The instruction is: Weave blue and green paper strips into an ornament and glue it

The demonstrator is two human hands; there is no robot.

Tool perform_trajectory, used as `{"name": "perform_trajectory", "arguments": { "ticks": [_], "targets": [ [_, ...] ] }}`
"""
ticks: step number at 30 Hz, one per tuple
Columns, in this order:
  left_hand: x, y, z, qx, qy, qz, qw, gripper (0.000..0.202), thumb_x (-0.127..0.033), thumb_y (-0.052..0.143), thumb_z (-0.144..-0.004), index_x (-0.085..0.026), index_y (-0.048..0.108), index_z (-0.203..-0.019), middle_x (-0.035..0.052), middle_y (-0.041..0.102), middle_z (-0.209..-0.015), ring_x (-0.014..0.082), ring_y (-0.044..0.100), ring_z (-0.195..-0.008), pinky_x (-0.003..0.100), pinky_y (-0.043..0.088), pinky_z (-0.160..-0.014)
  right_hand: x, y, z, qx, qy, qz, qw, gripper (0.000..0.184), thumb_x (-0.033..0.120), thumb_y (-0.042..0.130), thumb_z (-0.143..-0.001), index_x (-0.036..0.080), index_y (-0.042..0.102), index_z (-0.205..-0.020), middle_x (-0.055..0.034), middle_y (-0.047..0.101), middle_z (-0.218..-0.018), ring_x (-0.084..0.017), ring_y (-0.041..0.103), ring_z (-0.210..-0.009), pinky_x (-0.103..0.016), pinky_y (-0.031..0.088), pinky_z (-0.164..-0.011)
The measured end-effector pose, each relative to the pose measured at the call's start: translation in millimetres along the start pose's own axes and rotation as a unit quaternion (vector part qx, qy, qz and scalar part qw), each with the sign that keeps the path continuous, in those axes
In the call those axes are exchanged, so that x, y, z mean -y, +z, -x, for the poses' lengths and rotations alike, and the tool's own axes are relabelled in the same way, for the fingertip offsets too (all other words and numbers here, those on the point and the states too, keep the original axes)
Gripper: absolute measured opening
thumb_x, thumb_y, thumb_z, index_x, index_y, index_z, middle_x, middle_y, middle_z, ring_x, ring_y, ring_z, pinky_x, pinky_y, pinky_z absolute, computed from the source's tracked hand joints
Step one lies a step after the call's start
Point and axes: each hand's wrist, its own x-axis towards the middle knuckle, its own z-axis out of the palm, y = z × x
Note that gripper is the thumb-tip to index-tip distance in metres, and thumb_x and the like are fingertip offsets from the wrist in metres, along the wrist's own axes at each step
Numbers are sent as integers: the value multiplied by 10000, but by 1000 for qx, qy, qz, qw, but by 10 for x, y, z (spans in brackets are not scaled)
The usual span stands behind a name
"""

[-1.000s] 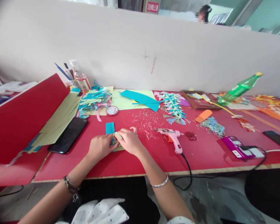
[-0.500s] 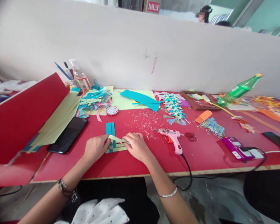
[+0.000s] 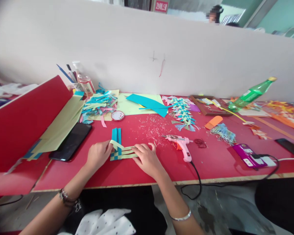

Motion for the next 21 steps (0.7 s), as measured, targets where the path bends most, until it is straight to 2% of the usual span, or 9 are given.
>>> {"name": "perform_trajectory", "arguments": {
  "ticks": [6, 13, 16, 17, 19, 21],
  "targets": [
    [-4, -7, 3, 10, -33, 57, 998, 523, -333, 218, -860, -181, 645, -599, 57, 653, -620, 168, 575, -581, 229, 305, -513, 9, 13, 24, -8, 14, -8, 1000, 322, 280, 403, -850, 246, 469, -1163, -49, 519, -1202, -174, 441, -1095, -422, 187, -966],
    [-17, -20, -4, 23, -51, 87, 995, 510, -275, 227, -846, -187, 649, -574, 55, 662, -636, 170, 597, -645, 233, 356, -571, 7, 25, 46, -7, 20, -20, 1000, 307, 277, 373, -857, 260, 481, -1144, -47, 523, -1205, -183, 449, -1103, -448, 195, -964],
    [-10, -11, 2, 20, -46, 79, 996, 513, -274, 222, -848, -185, 648, -576, 57, 661, -635, 172, 593, -636, 234, 351, -563, -7, 48, 65, -23, 14, -16, 1000, 347, 284, 365, -855, 264, 431, -1195, -54, 515, -1213, -189, 446, -1116, -456, 192, -972],
    [-7, -7, 6, 20, -43, 76, 996, 512, -276, 222, -849, -184, 648, -580, 58, 659, -630, 170, 590, -628, 234, 346, -558, -24, 49, 74, -48, 19, -10, 999, 375, 286, 365, -851, 257, 396, -1224, -63, 508, -1219, -195, 437, -1127, -458, 191, -975],
    [-6, -2, 18, 19, -38, 66, 997, 505, -286, 227, -849, -177, 651, -597, 62, 657, -628, 168, 583, -607, 233, 332, -542, -86, 25, 101, -152, 58, 7, 987, 424, 282, 371, -841, 226, 340, -1260, -94, 501, -1214, -208, 427, -1137, -451, 217, -967],
    [-9, -1, 29, 17, -36, 55, 998, 496, -298, 233, -847, -169, 652, -614, 69, 656, -632, 169, 574, -588, 233, 314, -523, -184, -40, 152, -294, 117, 28, 948, 428, 269, 393, -824, 179, 350, -1239, -128, 524, -1154, -219, 452, -1096, -423, 286, -927]
  ]
}}
